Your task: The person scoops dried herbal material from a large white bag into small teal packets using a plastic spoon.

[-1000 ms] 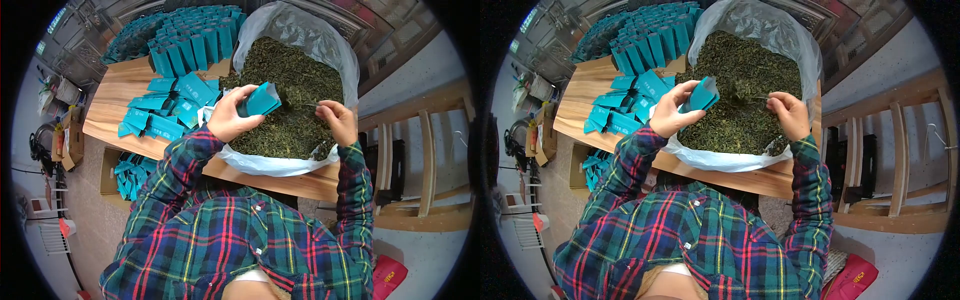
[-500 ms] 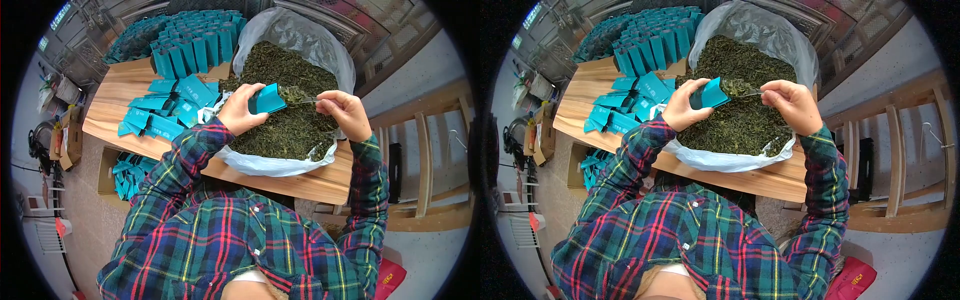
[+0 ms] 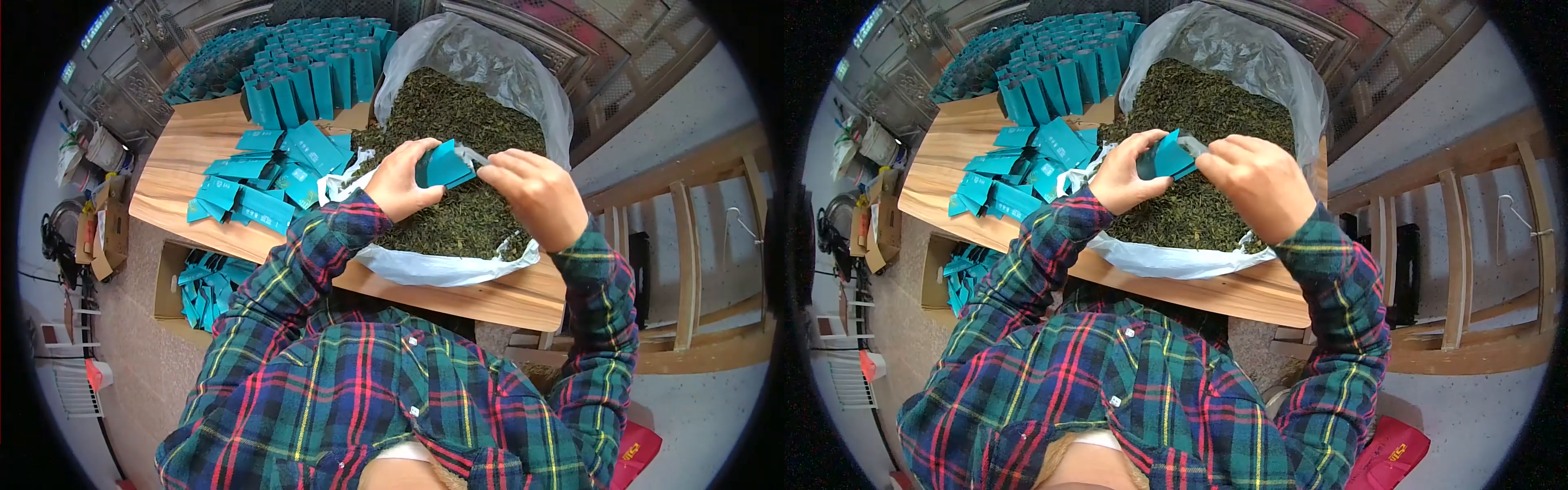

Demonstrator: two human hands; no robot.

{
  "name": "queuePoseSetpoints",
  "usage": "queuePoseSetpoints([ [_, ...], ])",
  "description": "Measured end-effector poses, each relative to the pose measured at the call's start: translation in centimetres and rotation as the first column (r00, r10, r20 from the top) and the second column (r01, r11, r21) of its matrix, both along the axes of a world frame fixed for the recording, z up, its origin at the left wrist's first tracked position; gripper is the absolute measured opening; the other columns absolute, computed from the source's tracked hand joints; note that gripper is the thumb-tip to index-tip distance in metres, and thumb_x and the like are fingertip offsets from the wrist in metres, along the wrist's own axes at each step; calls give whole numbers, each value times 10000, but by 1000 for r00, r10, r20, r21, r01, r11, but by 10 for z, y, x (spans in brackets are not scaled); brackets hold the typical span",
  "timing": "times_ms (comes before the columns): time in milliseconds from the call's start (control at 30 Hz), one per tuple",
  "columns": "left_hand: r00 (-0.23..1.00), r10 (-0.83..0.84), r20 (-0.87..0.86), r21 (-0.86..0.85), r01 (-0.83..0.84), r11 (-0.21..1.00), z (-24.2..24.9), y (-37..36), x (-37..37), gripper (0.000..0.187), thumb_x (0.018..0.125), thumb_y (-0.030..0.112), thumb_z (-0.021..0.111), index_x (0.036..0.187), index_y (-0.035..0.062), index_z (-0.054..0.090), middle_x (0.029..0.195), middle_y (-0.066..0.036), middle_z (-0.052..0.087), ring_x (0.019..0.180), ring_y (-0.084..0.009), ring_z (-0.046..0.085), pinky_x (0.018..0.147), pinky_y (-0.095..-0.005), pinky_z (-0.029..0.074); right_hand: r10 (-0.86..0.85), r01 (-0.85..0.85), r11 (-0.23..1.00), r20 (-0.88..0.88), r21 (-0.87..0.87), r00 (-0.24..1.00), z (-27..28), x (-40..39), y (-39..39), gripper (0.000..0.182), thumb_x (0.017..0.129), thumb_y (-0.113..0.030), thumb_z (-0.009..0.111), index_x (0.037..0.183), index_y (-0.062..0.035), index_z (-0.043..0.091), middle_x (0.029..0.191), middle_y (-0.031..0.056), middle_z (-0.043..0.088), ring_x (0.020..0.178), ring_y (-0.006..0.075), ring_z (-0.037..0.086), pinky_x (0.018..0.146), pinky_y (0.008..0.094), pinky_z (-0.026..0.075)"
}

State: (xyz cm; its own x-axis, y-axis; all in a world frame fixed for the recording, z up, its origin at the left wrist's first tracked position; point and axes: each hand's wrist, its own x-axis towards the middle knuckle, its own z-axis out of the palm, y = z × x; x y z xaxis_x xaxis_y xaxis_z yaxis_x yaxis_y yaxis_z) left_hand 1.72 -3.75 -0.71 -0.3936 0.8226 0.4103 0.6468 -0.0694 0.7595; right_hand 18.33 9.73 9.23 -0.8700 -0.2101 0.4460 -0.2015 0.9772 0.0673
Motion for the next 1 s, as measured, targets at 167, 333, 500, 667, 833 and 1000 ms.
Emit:
queuePoseSetpoints([
  [167, 995, -42, 94, 13, 41, 999, -17, 0, -9, 636, 664, 99, 717, 1227, 13, 432, 1093, -117, 551, 1027, -205, 541, 889, -312, 424, -63, 65, 998, -146, 11, 987, 2, 13, -3, 213, 729, 4, 564, 927, -52, 620, 933, 121, 633, 857, 291, 613, 732, 346, 504],
  [333, 991, -3, 136, 22, 0, 1000, -8, -19, -10, 653, 679, 45, 710, 1251, 9, 398, 1110, -94, 542, 1044, -182, 530, 906, -308, 417, -412, 395, 823, 52, -407, 910, -39, 31, 36, 126, 797, -73, 564, 894, -34, 635, 827, 160, 641, 750, 314, 623, 659, 375, 503],
  [500, 941, -34, 337, 144, -16, 989, -7, -31, -5, 666, 685, 19, 706, 1263, 4, 377, 1124, -86, 538, 1060, -182, 524, 929, -313, 404, -466, 537, 784, 278, -311, 840, -90, 18, 64, 144, 811, -74, 586, 928, -3, 632, 789, 177, 637, 753, 316, 630, 651, 335, 497],
  [667, 928, -41, 370, 140, -11, 990, -9, -36, -2, 675, 687, 10, 703, 1272, 11, 366, 1134, -87, 535, 1068, -180, 521, 938, -314, 399, -407, 500, 637, 295, -587, 865, -126, -16, 58, 161, 834, -92, 586, 948, 13, 632, 783, 129, 661, 740, 207, 650, 657, 285, 504],
  [833, 892, -59, 449, 123, 4, 992, -8, -36, -3, 685, 687, 10, 703, 1278, 18, 358, 1133, -90, 537, 1065, -180, 523, 931, -313, 405, -223, 282, 142, 247, -949, 943, -148, -25, 59, 205, 885, -106, 545, 1014, 44, 600, 873, 103, 658, 800, 133, 631, 712, 255, 517],
  [1000, 906, -27, 423, 89, -12, 996, -4, -27, -8, 670, 686, 25, 705, 1269, 19, 375, 1127, -98, 541, 1060, -184, 526, 917, -312, 414, -216, 239, 130, 208, -962, 954, -127, -11, 70, 223, 903, -101, 522, 1059, 51, 570, 934, 124, 643, 832, 165, 633, 751, 265, 521],
])
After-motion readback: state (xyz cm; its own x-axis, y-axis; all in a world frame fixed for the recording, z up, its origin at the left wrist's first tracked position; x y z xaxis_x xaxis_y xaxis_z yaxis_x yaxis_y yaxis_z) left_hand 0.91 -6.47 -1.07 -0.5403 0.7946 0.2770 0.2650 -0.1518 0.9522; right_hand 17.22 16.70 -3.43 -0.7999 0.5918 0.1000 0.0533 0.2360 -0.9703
